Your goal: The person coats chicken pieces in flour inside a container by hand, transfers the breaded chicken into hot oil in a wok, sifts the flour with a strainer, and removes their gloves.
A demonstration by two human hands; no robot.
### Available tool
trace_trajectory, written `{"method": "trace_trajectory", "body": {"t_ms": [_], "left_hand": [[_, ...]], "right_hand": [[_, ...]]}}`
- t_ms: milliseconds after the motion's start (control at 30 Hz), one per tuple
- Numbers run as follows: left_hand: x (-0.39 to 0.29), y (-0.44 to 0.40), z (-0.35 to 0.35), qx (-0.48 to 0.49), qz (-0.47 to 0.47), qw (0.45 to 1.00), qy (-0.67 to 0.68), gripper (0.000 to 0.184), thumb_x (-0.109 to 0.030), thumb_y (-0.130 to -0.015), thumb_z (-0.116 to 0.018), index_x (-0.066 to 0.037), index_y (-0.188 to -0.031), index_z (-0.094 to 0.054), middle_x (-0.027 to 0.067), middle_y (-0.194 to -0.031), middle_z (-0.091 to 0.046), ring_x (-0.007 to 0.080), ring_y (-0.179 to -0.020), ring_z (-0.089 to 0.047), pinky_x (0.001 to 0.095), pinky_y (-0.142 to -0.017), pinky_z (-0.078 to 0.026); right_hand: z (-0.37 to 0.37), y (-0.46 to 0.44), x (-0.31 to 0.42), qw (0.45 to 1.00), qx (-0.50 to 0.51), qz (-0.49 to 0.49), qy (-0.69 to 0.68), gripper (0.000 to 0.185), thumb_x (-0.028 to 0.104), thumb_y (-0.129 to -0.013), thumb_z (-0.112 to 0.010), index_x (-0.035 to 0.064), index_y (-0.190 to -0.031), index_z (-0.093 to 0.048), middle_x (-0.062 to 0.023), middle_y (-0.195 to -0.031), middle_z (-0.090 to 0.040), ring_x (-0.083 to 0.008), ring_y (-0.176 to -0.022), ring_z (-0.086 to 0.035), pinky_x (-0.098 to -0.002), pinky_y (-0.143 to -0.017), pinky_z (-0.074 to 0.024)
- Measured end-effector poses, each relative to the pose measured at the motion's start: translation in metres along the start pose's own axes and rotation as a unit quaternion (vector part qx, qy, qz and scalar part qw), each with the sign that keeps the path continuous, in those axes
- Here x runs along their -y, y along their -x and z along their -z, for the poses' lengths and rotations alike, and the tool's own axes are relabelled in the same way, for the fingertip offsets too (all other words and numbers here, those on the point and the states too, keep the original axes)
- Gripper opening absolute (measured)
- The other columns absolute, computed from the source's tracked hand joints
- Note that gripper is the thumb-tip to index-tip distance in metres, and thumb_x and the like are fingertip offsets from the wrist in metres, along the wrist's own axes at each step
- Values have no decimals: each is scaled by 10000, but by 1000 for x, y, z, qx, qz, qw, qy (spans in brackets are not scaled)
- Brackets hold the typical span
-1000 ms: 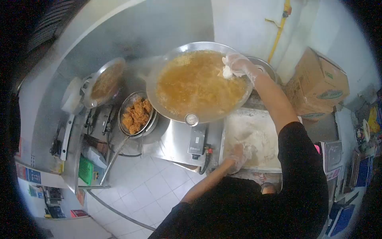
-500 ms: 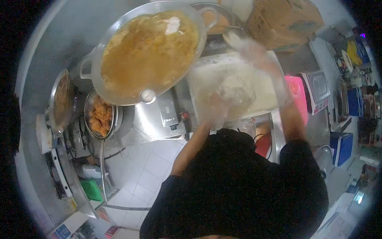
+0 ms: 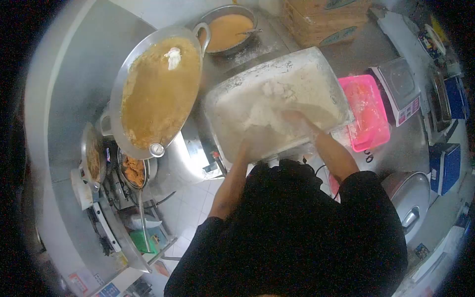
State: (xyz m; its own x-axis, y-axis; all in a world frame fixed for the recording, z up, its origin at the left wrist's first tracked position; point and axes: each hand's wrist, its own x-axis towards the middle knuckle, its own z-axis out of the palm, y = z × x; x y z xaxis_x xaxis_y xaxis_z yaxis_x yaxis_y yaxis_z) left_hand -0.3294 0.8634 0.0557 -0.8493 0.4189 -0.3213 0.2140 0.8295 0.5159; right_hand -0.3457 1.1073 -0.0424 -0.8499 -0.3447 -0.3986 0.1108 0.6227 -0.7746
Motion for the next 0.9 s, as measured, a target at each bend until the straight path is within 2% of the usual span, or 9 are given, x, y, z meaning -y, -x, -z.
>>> {"method": "trace_trajectory", "body": {"t_ms": [67,167,233,333,400,467,533,700,900], "left_hand": [[-2,-10,-14,1,-21,999,-25,430,-379,-812,-554,-47,-1078,-617,141,-1003,-645,249,-933,-592,373,-839,-461],[0,-19,-4,3,-24,999,35,389,-320,-813,-561,-43,-1080,-618,139,-1005,-647,245,-905,-609,360,-808,-477],[0,-14,20,5,-10,994,112,363,-281,-815,-566,-40,-1081,-618,137,-1006,-648,242,-887,-620,351,-787,-487],[12,-20,19,-33,-25,981,187,344,-245,-831,-555,-38,-1102,-604,124,-1004,-644,225,-862,-627,338,-755,-502],[41,-43,-10,-37,-83,985,145,355,-241,-875,-507,-39,-1162,-559,95,-999,-630,177,-842,-618,323,-714,-518],[44,-57,-10,-60,-106,977,173,362,-245,-897,-485,-33,-1186,-541,96,-1008,-628,172,-861,-611,322,-737,-512],[20,-36,7,-114,-78,949,285,362,-258,-886,-497,-22,-1154,-555,126,-1019,-635,219,-911,-606,339,-809,-489],[-29,14,62,-159,-94,954,237,330,-212,-882,-473,23,-1108,-528,150,-993,-602,275,-917,-582,363,-777,-511],[3,1,8,-86,-252,961,-68,268,-184,-909,-447,5,-1078,-533,137,-955,-589,266,-867,-577,378,-714,-520]], "right_hand": [[-20,-7,11,999,-6,34,-16,456,331,-944,-464,13,-1269,-484,-94,-1285,-505,-205,-1178,-454,-311,-991,-360],[-15,-1,44,904,-68,131,-402,447,302,-952,-446,-19,-1261,-478,-105,-1274,-505,-186,-1166,-464,-309,-1008,-343],[19,13,44,914,-76,127,-379,411,282,-948,-459,2,-1246,-497,-81,-1201,-547,-155,-1097,-503,-295,-947,-400],[47,-5,39,878,-86,-51,-467,352,226,-935,-489,25,-1222,-523,-38,-1078,-599,-104,-972,-546,-267,-807,-478],[53,-7,40,837,-84,-85,-533,320,203,-925,-510,38,-1197,-541,-9,-1005,-618,-75,-889,-559,-250,-705,-505],[58,-1,47,806,-77,-24,-586,302,208,-917,-528,46,-1171,-558,9,-959,-624,-62,-825,-564,-243,-642,-509],[64,4,43,758,-66,-59,-646,300,220,-910,-542,51,-1157,-567,7,-942,-627,-71,-790,-571,-254,-638,-513],[89,27,52,760,-77,14,-646,357,230,-916,-506,46,-1222,-497,-39,-1102,-551,-127,-944,-523,-305,-801,-439],[114,41,61,874,-117,60,-468,436,222,-941,-442,10,-1316,-375,-85,-1293,-415,-167,-1152,-409,-327,-968,-308]]}}
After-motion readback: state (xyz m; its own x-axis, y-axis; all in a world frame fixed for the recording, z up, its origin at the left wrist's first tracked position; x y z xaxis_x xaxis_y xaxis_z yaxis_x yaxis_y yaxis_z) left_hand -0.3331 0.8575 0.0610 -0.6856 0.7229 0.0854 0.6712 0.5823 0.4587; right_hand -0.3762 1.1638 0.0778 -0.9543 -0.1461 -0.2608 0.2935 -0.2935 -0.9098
